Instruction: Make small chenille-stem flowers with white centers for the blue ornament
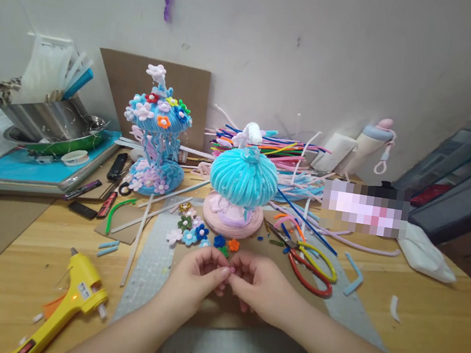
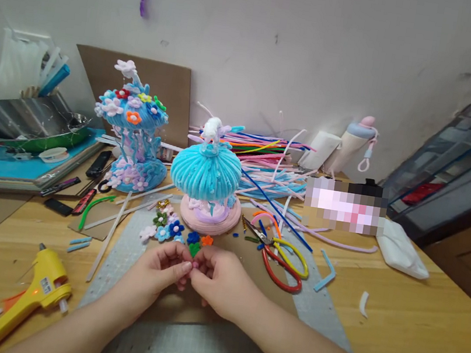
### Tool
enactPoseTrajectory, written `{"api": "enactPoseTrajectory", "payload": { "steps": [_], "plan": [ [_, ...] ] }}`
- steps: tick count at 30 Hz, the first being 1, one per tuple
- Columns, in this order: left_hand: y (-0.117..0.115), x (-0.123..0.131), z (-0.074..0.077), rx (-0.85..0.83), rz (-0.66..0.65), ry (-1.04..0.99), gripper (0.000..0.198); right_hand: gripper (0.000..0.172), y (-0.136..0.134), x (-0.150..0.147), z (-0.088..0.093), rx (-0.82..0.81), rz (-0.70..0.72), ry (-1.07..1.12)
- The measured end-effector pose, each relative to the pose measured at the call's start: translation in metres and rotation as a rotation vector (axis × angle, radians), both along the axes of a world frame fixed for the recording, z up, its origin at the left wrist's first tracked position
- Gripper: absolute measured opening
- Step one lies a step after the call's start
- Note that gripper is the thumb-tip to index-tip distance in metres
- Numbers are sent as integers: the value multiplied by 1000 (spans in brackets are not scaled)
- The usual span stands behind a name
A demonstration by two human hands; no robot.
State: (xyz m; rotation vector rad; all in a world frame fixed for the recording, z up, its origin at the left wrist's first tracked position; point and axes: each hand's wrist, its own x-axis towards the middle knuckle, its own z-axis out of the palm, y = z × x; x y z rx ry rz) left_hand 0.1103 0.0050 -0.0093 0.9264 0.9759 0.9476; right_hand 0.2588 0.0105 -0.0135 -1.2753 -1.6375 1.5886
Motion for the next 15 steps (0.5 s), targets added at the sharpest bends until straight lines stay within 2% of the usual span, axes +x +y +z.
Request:
{"api": "enactPoseTrajectory", "payload": {
  "steps": [5,8,11,15],
  "plan": [
    [0,-4,6,-148,34,-153,27,25,1,-2,1,-80,-52,182],
    [0,-4,8,-164,-1,-118,27,32,2,-1,0,-109,-53,201],
    [1,-5,7,-138,-35,-53,27,34,3,-1,-1,-124,-50,204],
    [2,-9,6,-187,-67,-119,23,31,5,2,-2,-72,-49,279]
  ]
}}
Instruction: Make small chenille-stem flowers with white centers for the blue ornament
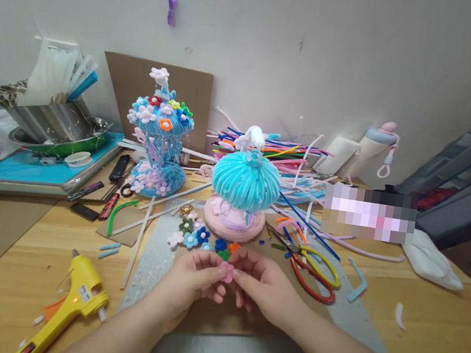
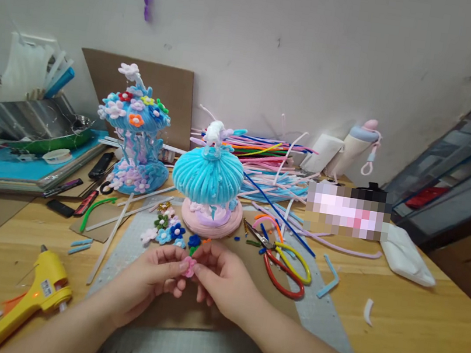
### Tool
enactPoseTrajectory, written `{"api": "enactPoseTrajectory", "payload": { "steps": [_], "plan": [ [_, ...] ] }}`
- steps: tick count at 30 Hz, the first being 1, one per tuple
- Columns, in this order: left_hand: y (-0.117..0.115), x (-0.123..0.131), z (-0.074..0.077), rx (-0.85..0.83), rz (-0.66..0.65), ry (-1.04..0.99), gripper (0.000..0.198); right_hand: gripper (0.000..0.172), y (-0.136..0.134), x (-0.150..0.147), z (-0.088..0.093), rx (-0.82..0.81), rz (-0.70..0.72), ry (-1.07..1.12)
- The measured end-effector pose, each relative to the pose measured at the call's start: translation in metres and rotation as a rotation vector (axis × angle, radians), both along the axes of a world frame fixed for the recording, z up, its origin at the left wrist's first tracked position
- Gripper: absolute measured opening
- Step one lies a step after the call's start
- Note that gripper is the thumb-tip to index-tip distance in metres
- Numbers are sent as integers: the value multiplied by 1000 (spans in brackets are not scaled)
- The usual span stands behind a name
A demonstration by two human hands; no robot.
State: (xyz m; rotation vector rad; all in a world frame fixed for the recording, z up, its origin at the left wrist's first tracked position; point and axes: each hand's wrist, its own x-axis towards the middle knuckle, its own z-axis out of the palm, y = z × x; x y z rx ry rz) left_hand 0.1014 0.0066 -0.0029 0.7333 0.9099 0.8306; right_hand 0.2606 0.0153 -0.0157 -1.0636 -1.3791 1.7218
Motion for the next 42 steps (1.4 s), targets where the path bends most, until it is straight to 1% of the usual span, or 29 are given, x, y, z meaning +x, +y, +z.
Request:
{"api": "enactPoseTrajectory", "payload": {
  "steps": [3,8,12,14,16,18,22,24,27,30,34,38,42],
  "plan": [
    [0,-2,0,-36,-33,-64,19,28,1,5,1,74,14,18],
    [-2,-2,0,-61,-45,-93,16,28,0,8,0,110,16,-74],
    [-2,-3,-1,-105,-77,-154,12,27,-1,6,-3,101,1,5],
    [-2,-3,-2,-139,-68,-202,11,26,-2,5,-3,134,-14,32],
    [-2,-3,-3,-172,-48,-234,10,23,-2,6,-2,185,-5,19],
    [-3,-3,-4,-203,-36,-249,10,17,-3,8,0,255,40,-41],
    [-4,-2,-4,-203,-55,-242,11,10,-2,13,4,497,78,-244],
    [-5,-1,-2,-174,-70,-218,12,9,-2,15,6,602,77,-348],
    [-6,-1,1,-143,-84,-186,14,10,-2,17,9,699,120,-465],
    [-6,-1,3,-133,-98,-156,16,11,-1,21,10,800,180,-535],
    [-5,-2,3,-150,-134,-127,17,12,1,25,7,951,247,-608],
    [-6,-3,3,-167,-210,-111,16,11,0,26,4,1013,267,-638],
    [-7,-3,3,-159,-240,-87,18,12,0,26,7,999,271,-621]
  ]
}}
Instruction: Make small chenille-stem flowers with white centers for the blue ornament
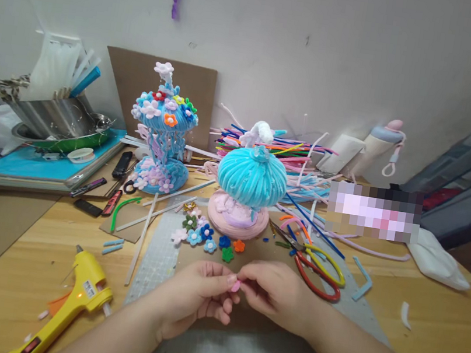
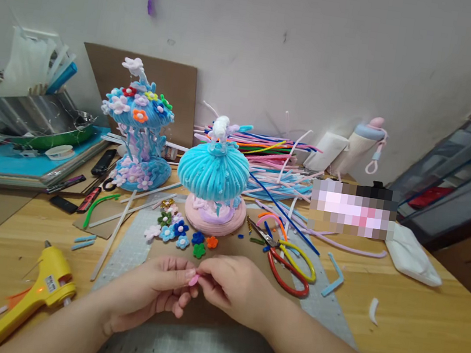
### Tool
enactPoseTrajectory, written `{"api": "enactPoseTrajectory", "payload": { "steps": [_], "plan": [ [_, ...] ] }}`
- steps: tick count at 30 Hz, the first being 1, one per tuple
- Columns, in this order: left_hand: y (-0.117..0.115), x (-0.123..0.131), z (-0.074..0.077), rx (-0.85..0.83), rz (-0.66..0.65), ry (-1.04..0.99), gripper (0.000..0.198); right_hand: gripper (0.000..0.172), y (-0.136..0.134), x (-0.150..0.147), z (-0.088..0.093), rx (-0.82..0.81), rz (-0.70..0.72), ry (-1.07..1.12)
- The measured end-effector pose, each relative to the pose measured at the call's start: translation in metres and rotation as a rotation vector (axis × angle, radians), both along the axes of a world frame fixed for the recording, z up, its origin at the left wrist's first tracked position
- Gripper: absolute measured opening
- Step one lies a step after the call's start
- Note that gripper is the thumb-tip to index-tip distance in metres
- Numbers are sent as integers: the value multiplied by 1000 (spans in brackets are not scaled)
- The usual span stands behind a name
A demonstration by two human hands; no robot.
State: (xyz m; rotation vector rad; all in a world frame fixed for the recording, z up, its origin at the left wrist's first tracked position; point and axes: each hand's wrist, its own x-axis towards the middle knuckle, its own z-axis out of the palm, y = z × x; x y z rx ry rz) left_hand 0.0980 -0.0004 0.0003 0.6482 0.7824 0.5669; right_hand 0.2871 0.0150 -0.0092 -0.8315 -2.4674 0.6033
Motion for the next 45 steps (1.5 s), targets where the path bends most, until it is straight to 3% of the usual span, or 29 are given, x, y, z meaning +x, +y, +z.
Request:
{"api": "enactPoseTrajectory", "payload": {
  "steps": [8,20,25,30,36,45],
  "plan": [
    [0,4,0,64,70,39,18,11,1,1,-5,64,-9,-47],
    [1,0,-1,23,22,43,18,10,-1,3,-4,217,73,-9],
    [0,1,1,151,-11,115,25,9,-4,3,-4,224,85,-30],
    [-1,4,2,287,31,207,32,8,-4,1,-4,174,45,5],
    [0,5,-1,280,58,208,32,9,-7,-5,-2,-55,-50,103],
    [-1,4,-7,260,54,120,27,8,-10,-15,-13,-159,-160,316]
  ]
}}
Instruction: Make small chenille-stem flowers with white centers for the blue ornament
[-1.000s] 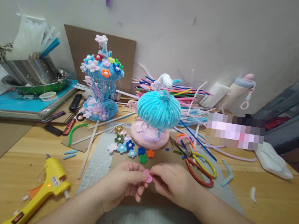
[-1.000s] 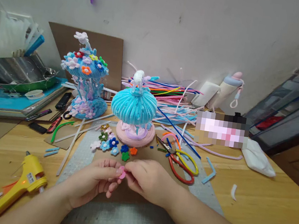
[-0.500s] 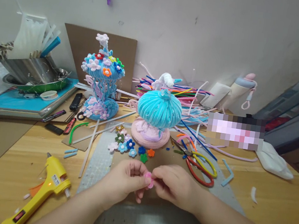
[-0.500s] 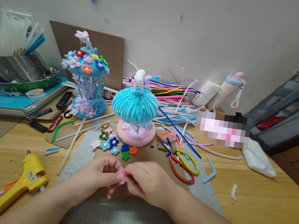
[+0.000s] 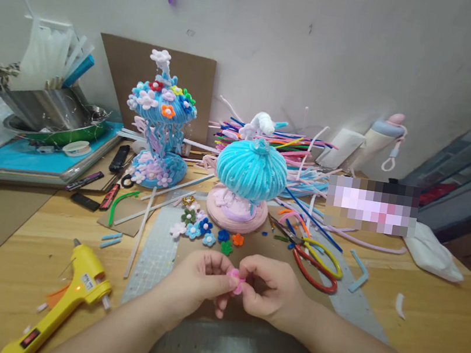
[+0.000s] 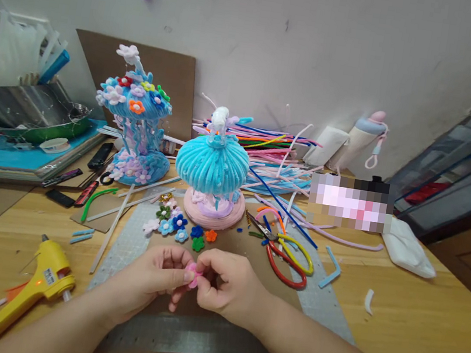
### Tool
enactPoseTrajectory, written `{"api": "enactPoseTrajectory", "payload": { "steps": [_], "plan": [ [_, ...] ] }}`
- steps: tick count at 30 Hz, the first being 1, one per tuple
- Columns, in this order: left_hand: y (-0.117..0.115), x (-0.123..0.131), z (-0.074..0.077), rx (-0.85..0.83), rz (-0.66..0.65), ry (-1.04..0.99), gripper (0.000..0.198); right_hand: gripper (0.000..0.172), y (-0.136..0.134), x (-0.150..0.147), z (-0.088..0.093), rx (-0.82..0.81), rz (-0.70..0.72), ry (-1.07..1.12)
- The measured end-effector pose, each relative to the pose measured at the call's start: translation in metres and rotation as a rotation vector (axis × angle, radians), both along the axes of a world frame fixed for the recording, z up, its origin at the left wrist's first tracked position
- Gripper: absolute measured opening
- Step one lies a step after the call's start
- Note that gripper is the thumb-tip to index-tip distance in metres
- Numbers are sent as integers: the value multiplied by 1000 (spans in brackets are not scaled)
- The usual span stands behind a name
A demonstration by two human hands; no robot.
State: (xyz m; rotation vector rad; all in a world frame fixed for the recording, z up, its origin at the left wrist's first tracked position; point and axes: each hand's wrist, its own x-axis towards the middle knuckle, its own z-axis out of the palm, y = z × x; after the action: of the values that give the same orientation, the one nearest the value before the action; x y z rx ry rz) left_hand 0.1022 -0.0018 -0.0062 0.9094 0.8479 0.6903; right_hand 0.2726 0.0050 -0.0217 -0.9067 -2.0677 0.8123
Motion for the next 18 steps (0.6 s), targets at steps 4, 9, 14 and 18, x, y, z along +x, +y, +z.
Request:
{"api": "enactPoseTrajectory", "payload": {
  "steps": [4,9,14,18],
  "plan": [
    [1,0,-1,0,2,-11,25,8,0,-2,-2,-12,-18,25],
    [1,0,-2,5,10,-14,24,9,0,-2,-6,-12,-39,12],
    [3,0,2,-35,56,-56,26,6,-4,-1,-2,-55,-85,8],
    [5,0,5,-21,121,-52,26,8,-4,2,5,-82,28,-16]
  ]
}}
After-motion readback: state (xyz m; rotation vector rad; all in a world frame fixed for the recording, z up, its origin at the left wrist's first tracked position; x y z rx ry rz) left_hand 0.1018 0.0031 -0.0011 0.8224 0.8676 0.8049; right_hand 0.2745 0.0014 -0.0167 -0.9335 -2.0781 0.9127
